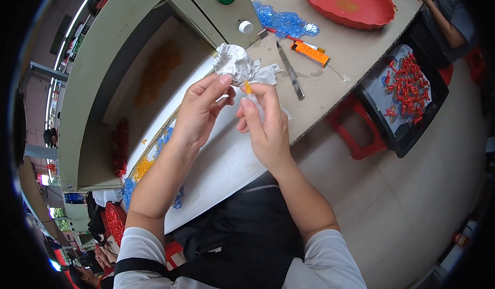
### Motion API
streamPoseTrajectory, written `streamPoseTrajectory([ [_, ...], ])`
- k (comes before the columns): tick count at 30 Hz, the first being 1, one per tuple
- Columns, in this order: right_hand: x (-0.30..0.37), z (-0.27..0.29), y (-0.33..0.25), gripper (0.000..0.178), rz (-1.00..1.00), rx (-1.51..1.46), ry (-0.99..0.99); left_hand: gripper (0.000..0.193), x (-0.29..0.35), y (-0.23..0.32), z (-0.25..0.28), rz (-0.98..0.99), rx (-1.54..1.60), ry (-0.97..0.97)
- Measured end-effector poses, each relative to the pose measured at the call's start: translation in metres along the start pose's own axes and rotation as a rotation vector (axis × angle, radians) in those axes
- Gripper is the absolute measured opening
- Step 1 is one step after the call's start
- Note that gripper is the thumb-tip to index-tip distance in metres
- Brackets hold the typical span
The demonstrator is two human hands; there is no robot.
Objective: The person applies glue to figurines using a glue dispenser bottle, attaches bases to them, and places the assembled figurines into a round tray.
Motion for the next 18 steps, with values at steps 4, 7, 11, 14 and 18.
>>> streamPoseTrajectory([
  [4,0.003,-0.009,-0.005,0.021,0.028,0.0,0.0,0.014,0.012,0.016,0.006,-0.304,-0.386,0.032],
  [7,0.003,-0.013,-0.007,0.021,0.024,-0.011,-0.009,0.014,0.023,0.024,0.002,-0.416,-0.464,0.053],
  [11,0.004,-0.015,-0.006,0.021,0.03,0.118,-0.029,0.016,0.029,0.027,0.002,-0.435,-0.428,0.004],
  [14,0.004,-0.015,-0.005,0.021,0.026,0.189,-0.045,0.018,0.025,0.017,0.008,-0.322,-0.25,-0.01],
  [18,0.002,-0.016,-0.003,0.019,-0.012,0.238,-0.056,0.017,0.021,0.0,0.012,-0.119,0.007,-0.008],
])
Point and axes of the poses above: each hand's wrist, its own x-axis away from the middle knuckle, its own z-axis out of the back of the hand, y = z × x, the point moved 8 cm from there along -x, towards the middle knuckle, and after that the axes turned 3 degrees about -y, right-handed, at the moved point
